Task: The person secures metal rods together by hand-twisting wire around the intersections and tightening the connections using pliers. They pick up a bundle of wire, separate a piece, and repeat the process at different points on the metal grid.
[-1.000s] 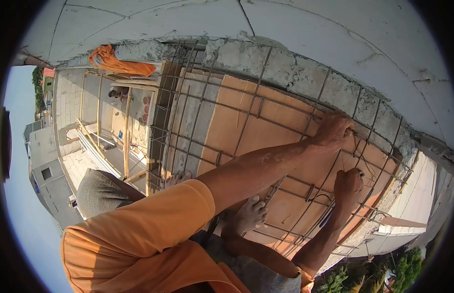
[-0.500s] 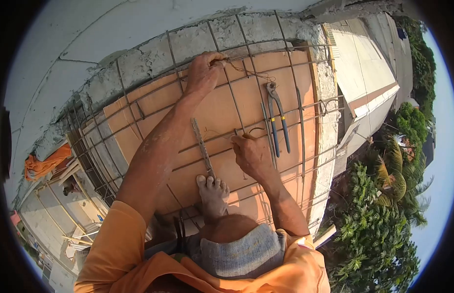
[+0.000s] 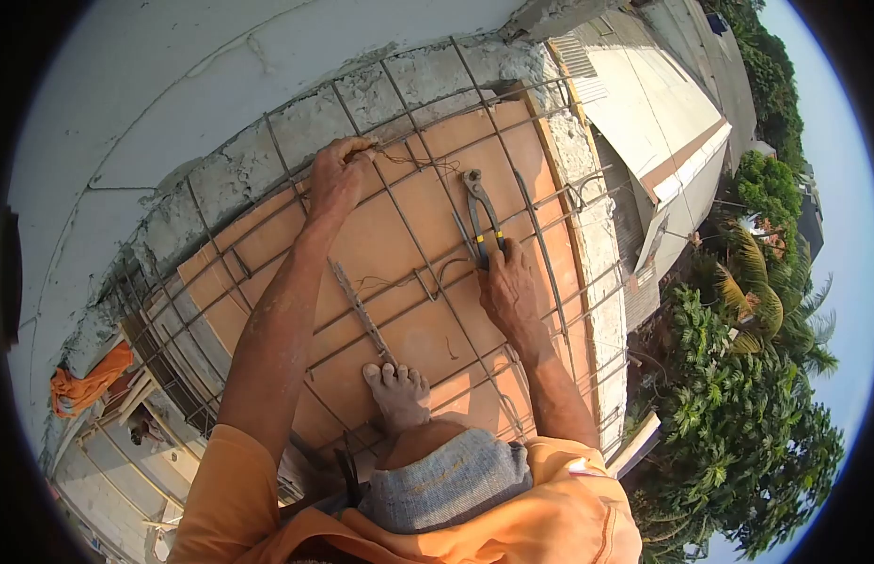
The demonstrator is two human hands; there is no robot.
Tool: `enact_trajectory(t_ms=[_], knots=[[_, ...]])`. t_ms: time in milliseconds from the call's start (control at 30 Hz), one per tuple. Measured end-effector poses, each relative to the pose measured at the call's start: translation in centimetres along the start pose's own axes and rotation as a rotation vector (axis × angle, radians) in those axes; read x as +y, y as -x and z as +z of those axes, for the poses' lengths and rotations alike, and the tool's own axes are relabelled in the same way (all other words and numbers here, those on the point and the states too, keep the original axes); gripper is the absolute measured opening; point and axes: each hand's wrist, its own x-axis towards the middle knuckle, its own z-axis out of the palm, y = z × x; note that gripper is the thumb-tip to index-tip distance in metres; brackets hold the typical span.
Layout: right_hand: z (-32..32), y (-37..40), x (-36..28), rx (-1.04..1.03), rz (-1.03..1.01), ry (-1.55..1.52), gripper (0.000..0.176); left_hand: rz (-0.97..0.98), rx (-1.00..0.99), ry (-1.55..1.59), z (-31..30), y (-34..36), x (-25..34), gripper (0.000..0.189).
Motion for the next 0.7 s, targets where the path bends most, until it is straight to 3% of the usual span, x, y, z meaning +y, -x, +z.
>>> enact_trajectory(t_ms=[67, 233, 333, 400, 433, 533, 567, 633, 700], knots=[[-0.6, -0.2, 0.4, -0.011, -0.084, -0.055, 0.027, 0.045, 0.004, -0.021, -0.1, 0.0, -0.1, 0.02], [-2.7, -1.0, 0.8, 0.021, -0.078, -0.098, 0.016, -0.016, -0.017, 0.021, -0.2, 0.2, 0.5, 0.021], [-2.4, -0.9, 0.8, -0.094, 0.045, -0.13, 0.015, -0.06, -0.035, 0.038, -0.1, 0.0, 0.2, 0.022], [-3.4, -1.2, -0.8, -0.173, 0.519, -0.755, 0.026, -0.07, -0.03, 0.02, -0.3, 0.0, -0.1, 0.022], [-3.3, -1.2, -1.9, -0.095, 0.54, -0.977, 0.033, -0.054, -0.026, 0.016, -0.3, 0.0, 0.0, 0.021], [-4.2, -1.4, -3.5, -0.164, 0.557, -0.946, 0.039, -0.032, -0.046, 0.003, -0.8, 0.0, 0.4, 0.022], [-4.3, -1.4, -3.3, -0.194, 0.567, -0.942, 0.028, -0.027, -0.086, 0.007, -0.8, -0.1, 0.3, 0.024], [-4.2, -1.5, -3.0, -0.068, 0.113, -0.243, 0.019, 0.002, -0.062, 0.005, -0.6, -0.2, -0.1, 0.023], [-4.8, -2.4, -3.5, -0.023, -0.001, -0.115, 0.019, 0.003, -0.073, 0.022, -0.6, -0.2, 0.0, 0.023]])
